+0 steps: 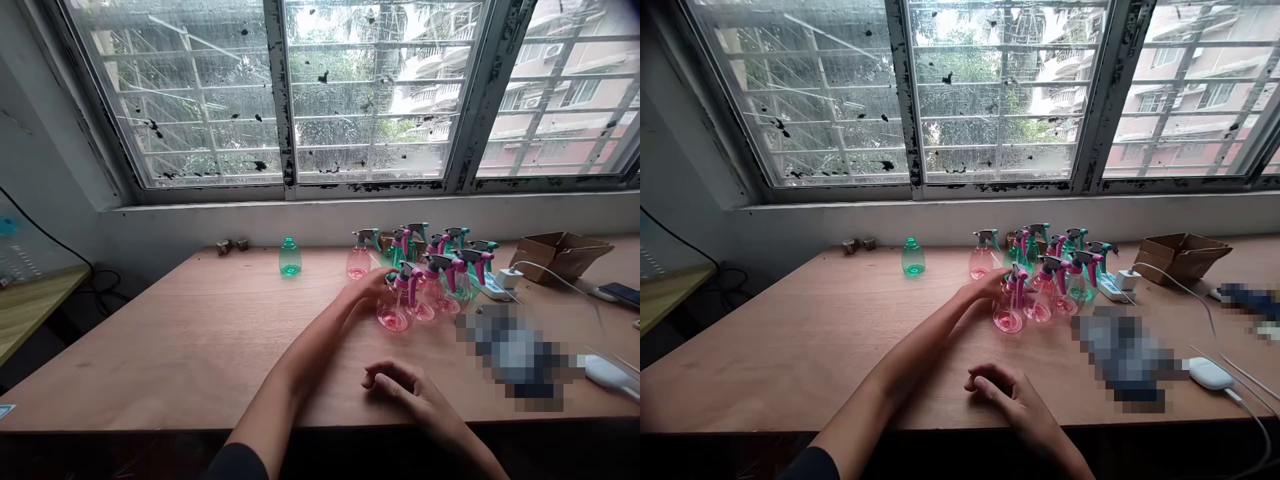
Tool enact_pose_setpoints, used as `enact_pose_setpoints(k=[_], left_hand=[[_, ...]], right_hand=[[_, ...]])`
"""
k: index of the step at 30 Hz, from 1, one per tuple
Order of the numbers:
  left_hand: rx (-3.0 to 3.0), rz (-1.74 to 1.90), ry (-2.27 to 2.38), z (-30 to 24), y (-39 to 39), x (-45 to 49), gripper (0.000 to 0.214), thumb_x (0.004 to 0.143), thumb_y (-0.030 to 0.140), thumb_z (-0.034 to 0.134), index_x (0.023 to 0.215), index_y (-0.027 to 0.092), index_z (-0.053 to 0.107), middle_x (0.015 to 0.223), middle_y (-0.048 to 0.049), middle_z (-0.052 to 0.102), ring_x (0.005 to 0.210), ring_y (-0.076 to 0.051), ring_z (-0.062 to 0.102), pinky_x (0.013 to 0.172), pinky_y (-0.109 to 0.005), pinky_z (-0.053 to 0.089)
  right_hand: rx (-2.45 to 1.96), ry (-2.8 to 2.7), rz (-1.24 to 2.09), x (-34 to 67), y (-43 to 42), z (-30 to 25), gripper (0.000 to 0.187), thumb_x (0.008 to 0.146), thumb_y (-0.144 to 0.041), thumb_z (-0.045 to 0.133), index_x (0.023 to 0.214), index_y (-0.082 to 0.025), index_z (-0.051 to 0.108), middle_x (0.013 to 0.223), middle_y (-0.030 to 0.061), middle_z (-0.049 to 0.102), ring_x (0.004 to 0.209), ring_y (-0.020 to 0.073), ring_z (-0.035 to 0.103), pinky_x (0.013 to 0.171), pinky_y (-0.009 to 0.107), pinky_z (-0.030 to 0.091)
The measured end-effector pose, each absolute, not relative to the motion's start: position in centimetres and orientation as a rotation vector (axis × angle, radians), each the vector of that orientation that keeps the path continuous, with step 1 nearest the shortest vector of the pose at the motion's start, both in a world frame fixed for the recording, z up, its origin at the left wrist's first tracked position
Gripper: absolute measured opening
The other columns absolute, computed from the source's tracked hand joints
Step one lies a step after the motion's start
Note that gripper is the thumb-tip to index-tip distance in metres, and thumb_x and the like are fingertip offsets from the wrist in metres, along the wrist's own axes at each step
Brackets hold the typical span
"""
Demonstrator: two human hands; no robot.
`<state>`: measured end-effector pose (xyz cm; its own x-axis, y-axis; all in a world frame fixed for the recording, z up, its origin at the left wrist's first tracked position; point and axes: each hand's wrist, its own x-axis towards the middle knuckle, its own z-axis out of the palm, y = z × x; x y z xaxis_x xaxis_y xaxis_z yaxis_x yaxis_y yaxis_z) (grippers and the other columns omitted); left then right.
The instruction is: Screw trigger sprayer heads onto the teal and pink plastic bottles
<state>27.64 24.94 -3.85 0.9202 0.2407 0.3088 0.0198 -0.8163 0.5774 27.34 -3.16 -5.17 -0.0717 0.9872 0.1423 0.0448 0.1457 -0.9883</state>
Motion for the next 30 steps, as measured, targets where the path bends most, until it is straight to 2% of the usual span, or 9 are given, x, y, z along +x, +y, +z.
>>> enact_pose_setpoints(k=[5,13,17,20,22,24,26,28,30], left_hand=[[2.253,0.595,0.244,-1.2,25.1,27.1,0.03,0.096,0.033,0.059,0.121,0.015,0.058,0.112,-0.0074,0.065,0.089,-0.019,0.068,0.076,-0.037,0.059],[2.136,0.748,0.214,2.6,24.1,25.5,0.033,0.099,0.033,0.054,0.125,0.013,0.055,0.1,-0.0075,0.07,0.086,-0.019,0.072,0.075,-0.035,0.06],[2.207,0.873,0.246,3.7,23.2,24.9,0.038,0.103,0.037,0.042,0.127,0.01,0.052,0.099,-0.0129,0.072,0.083,-0.018,0.075,0.07,-0.029,0.059],[2.307,1.031,0.304,5.0,22.3,23.7,0.046,0.105,0.044,0.031,0.13,0.009,0.049,0.095,-0.013,0.073,0.073,-0.018,0.075,0.063,-0.027,0.056],[2.405,1.146,0.355,5.9,21.6,22.2,0.049,0.104,0.047,0.032,0.132,0.011,0.048,0.099,-0.014,0.073,0.072,-0.019,0.074,0.063,-0.029,0.055],[2.536,1.242,0.395,6.5,20.6,20.1,0.049,0.1,0.05,0.042,0.134,0.015,0.048,0.121,-0.0178,0.066,0.089,-0.025,0.073,0.07,-0.034,0.056],[2.704,1.244,0.37,6.4,19.1,17.8,0.046,0.099,0.048,0.046,0.134,0.019,0.049,0.139,-0.0174,0.055,0.107,-0.028,0.068,0.075,-0.035,0.056],[2.88,1.157,0.311,5.4,16.9,15.5,0.041,0.1,0.045,0.048,0.131,0.019,0.052,0.142,-0.016,0.054,0.113,-0.029,0.065,0.075,-0.035,0.058],[3.025,1.036,0.24,3.8,14.1,13.4,0.035,0.1,0.04,0.049,0.126,0.018,0.056,0.134,-0.0146,0.061,0.109,-0.027,0.067,0.076,-0.035,0.06]], right_hand=[[-1.084,-1.369,1.134,27.4,-3.0,-5.3,0.028,0.093,-0.047,0.062,0.102,-0.021,0.07,0.096,0.0075,0.076,0.095,0.0268,0.067,0.088,0.038,0.049],[-1.069,-1.374,1.15,27.3,-3.2,-5.3,0.027,0.093,-0.046,0.063,0.102,-0.021,0.069,0.095,0.0078,0.075,0.093,0.0267,0.068,0.086,0.038,0.049],[-1.07,-1.374,1.144,27.3,-3.0,-5.3,0.028,0.093,-0.046,0.063,0.103,-0.021,0.069,0.096,0.0083,0.075,0.094,0.0274,0.067,0.086,0.039,0.049],[-1.057,-1.368,1.159,27.3,-3.0,-5.3,0.028,0.093,-0.046,0.063,0.104,-0.021,0.069,0.096,0.0079,0.074,0.093,0.0273,0.067,0.087,0.04,0.049],[-1.027,-1.343,1.179,27.3,-2.9,-5.5,0.027,0.093,-0.045,0.064,0.107,-0.022,0.068,0.097,0.0076,0.073,0.094,0.027,0.067,0.088,0.041,0.049],[-0.985,-1.301,1.175,27.3,-2.8,-5.8,0.03,0.094,-0.044,0.063,0.116,-0.025,0.063,0.103,0.0076,0.071,0.093,0.0265,0.068,0.091,0.043,0.05],[-0.951,-1.255,1.145,27.3,-2.6,-6.2,0.041,0.094,-0.044,0.062,0.132,-0.03,0.052,0.118,0.0082,0.066,0.094,0.0258,0.069,0.093,0.046,0.049],[-0.934,-1.206,1.108,27.3,-2.4,-6.7,0.057,0.094,-0.044,0.062,0.144,-0.036,0.036,0.136,0.009,0.055,0.097,0.0257,0.069,0.094,0.047,0.05],[-0.933,-1.151,1.071,27.2,-2.1,-7.2,0.07,0.092,-0.044,0.065,0.149,-0.039,0.024,0.147,0.0092,0.044,0.102,0.0261,0.067,0.094,0.046,0.052]])
